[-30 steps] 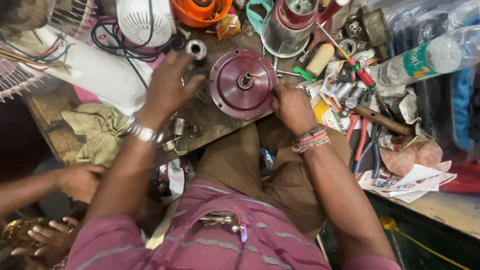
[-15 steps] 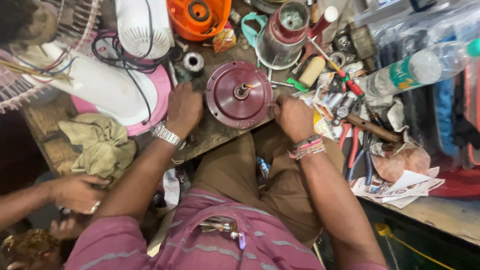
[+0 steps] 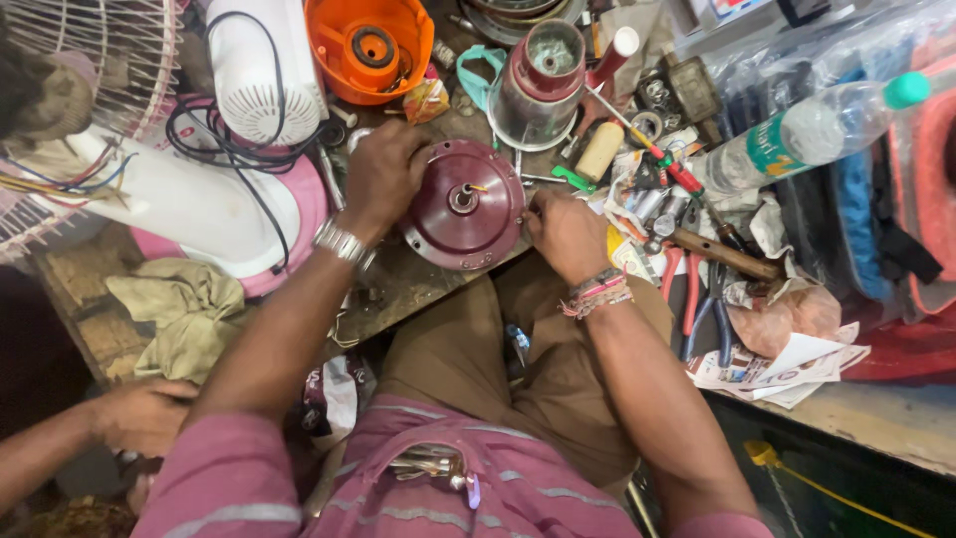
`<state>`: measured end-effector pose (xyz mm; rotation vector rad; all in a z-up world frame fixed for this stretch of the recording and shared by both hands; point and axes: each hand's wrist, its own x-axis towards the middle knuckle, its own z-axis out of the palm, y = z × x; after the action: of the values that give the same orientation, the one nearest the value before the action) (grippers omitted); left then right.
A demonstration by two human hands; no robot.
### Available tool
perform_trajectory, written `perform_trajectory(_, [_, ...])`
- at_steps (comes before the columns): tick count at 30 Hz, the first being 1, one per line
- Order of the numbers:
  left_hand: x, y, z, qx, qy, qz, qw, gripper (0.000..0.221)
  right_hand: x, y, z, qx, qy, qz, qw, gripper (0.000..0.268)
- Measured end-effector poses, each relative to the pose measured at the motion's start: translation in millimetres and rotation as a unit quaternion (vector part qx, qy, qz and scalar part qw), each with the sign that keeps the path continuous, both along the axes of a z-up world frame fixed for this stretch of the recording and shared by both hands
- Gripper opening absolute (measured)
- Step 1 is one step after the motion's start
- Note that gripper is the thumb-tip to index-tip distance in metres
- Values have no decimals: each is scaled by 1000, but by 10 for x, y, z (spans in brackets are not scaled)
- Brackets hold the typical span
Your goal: The person works on a maroon circular electrical component on a cluttered workbench. They use a screwdriver to adjust wires and a hammer to tap the component, then apply a substance from a small bottle and continue adjusting the wires.
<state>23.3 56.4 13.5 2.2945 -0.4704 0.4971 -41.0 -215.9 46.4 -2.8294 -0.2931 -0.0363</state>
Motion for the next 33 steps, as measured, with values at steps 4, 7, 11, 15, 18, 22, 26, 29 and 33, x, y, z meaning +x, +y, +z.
perform_trajectory(4, [349, -198, -103, 54, -22, -25, 998, 11, 26, -38, 24, -11, 13, -12, 1000, 21])
perform_trajectory(7, [382, -220, -239, 78, -27, -33, 996, 9, 45, -75, -22, -20, 18, -9, 1000, 22])
perform_trajectory(11, [341, -155, -343, 136, -27, -75, 988, 5, 69, -43, -74, -25, 16, -3, 1000, 21])
perform_trajectory(15, [361, -102, -295, 41, -12, -119, 992, 12, 82, -65, -14, -6, 33, -3, 999, 20])
perform_trajectory(18, [312, -61, -286, 33, 42, -116, 992, 13, 17, -82, -20, -5, 41, -12, 999, 21])
perform_trajectory(22, [259, -42, -228, 62, 69, -67, 993, 17, 40, -70, 7, 0, 34, -13, 999, 21])
perform_trajectory(26, [254, -74, -213, 45, 54, -65, 995, 17, 19, -87, 1, 1, 22, -1, 1000, 23])
perform_trajectory(29, [309, -69, -194, 66, 78, -62, 993, 12, 35, -80, 4, -10, 41, -7, 999, 24])
perform_trajectory(33, [367, -52, -156, 73, 96, -82, 989, 13, 41, -78, 5, -8, 51, -13, 999, 23])
